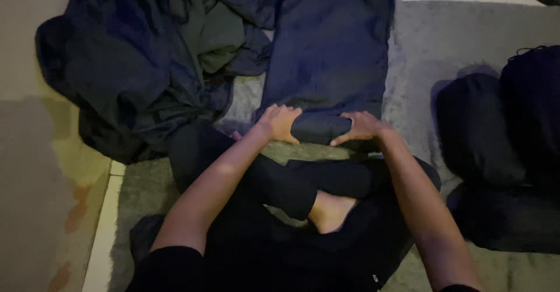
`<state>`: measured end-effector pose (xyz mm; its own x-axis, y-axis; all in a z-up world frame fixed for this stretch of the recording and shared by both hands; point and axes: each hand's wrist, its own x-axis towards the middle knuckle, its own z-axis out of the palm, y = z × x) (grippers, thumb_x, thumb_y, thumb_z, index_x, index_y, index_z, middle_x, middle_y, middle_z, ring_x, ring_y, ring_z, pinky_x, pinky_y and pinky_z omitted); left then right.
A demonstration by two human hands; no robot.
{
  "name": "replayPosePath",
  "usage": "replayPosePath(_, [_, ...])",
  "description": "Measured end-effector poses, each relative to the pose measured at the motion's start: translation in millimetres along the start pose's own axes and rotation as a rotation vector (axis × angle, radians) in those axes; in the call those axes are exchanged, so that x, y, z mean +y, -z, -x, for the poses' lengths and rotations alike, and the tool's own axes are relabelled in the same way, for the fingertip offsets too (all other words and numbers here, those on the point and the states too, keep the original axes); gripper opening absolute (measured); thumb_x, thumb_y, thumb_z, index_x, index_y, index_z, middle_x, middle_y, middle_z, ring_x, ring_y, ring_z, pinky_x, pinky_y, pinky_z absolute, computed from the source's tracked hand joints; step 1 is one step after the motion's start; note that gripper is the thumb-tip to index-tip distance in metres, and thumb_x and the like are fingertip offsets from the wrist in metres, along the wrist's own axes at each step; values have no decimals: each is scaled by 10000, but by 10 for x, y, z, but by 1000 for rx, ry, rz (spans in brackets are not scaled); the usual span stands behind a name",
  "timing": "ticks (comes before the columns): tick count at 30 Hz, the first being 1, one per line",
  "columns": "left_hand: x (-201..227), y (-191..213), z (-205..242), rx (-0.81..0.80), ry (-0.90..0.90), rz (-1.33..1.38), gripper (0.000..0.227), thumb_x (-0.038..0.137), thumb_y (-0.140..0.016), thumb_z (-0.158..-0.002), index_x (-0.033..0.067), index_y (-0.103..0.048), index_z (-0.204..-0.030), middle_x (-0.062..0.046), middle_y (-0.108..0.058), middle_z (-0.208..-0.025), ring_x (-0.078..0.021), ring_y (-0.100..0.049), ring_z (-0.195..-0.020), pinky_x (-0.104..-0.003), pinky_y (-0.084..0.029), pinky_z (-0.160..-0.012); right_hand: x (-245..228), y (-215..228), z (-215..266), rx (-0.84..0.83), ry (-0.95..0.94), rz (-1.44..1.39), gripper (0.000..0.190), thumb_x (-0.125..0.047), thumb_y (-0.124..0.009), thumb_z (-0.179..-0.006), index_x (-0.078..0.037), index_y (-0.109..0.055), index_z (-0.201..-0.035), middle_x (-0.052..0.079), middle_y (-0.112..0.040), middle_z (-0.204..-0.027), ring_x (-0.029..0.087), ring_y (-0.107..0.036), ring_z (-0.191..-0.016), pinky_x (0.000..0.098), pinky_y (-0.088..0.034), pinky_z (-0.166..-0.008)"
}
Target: The person folds and rolls a dark-colored sleeping bag by hand while sitting on the floor.
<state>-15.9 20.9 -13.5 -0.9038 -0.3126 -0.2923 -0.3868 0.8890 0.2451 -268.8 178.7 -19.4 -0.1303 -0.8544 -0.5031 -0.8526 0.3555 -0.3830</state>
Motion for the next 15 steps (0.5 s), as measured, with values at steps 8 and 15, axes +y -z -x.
replayPosePath(8, [-59, 103, 13, -75, 57, 191, 1025, 985, -594, -679, 189, -670, -1320, -104, -735, -1322, -324, -687, -1247, -461, -527, -1054, -1, -55, 259, 271, -198, -219, 674, -794, -608, -912, -179, -830, -1075, 200, -790, -1163, 457, -704, -1159, 556, -536, -1007])
replayPosePath(15, [-19, -173, -34, 416, -77, -16, 889, 932, -462, -861, 133, -609, -1223, -103, -630, -1132, -304, -619, -1074, -449, -447, -968, 67, -465, 188, 976, 185, 309, 218, -356, -702, -983, -171, -764, -1081, 72, -740, -1047, 301, -694, -1002, 438, -528, -852])
